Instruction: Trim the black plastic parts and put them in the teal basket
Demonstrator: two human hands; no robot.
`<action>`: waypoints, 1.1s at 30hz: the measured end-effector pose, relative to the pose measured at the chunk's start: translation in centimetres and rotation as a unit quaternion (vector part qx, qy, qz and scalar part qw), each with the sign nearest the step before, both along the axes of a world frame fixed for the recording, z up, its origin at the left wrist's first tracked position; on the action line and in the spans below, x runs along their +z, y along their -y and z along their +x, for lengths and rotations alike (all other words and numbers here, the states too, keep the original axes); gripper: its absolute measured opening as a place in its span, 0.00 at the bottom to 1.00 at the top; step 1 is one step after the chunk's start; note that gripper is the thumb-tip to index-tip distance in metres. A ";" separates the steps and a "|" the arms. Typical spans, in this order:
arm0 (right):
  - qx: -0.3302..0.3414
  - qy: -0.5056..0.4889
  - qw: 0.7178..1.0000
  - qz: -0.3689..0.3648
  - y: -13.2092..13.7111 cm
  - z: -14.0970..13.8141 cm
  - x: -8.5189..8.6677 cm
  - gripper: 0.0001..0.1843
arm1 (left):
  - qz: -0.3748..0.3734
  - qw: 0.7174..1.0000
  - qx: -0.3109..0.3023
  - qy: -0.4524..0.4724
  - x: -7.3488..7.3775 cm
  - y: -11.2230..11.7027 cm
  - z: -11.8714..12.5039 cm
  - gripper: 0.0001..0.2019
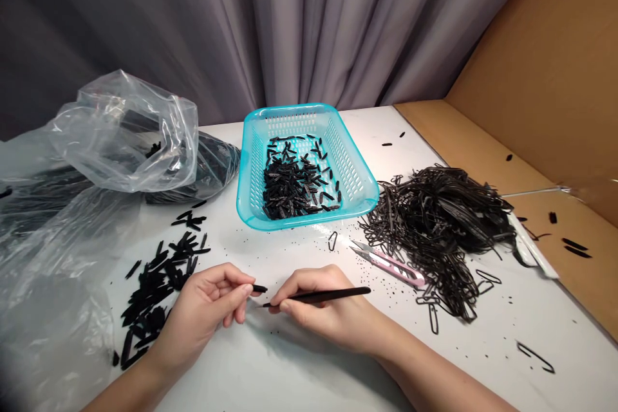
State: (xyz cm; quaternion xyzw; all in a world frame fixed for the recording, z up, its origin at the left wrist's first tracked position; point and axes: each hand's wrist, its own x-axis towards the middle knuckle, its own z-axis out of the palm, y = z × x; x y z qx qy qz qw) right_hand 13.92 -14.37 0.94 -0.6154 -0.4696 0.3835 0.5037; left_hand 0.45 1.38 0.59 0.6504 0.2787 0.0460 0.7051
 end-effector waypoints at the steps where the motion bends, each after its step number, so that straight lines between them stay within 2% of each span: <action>1: -0.013 0.008 1.000 0.008 0.0 0.0 0.0 0.06 | -0.002 1.000 0.003 0.000 0.0 0.0 0.0 0.03; 5: -0.055 0.040 0.996 0.060 0.1 0.1 -0.1 0.08 | -0.011 1.000 0.007 0.000 0.2 0.1 0.0 0.04; 9: -0.051 0.052 0.994 0.084 0.3 0.0 -0.1 0.09 | -0.020 1.000 0.003 0.003 0.3 0.2 0.0 0.04; 22: -0.022 0.070 0.994 0.077 0.2 -0.1 0.1 0.12 | -0.017 1.000 0.000 0.000 0.4 0.2 0.2 0.04; 33: -0.052 0.046 0.997 0.031 0.0 0.1 -0.1 0.08 | -0.008 1.000 -0.013 0.002 0.3 0.2 0.1 0.04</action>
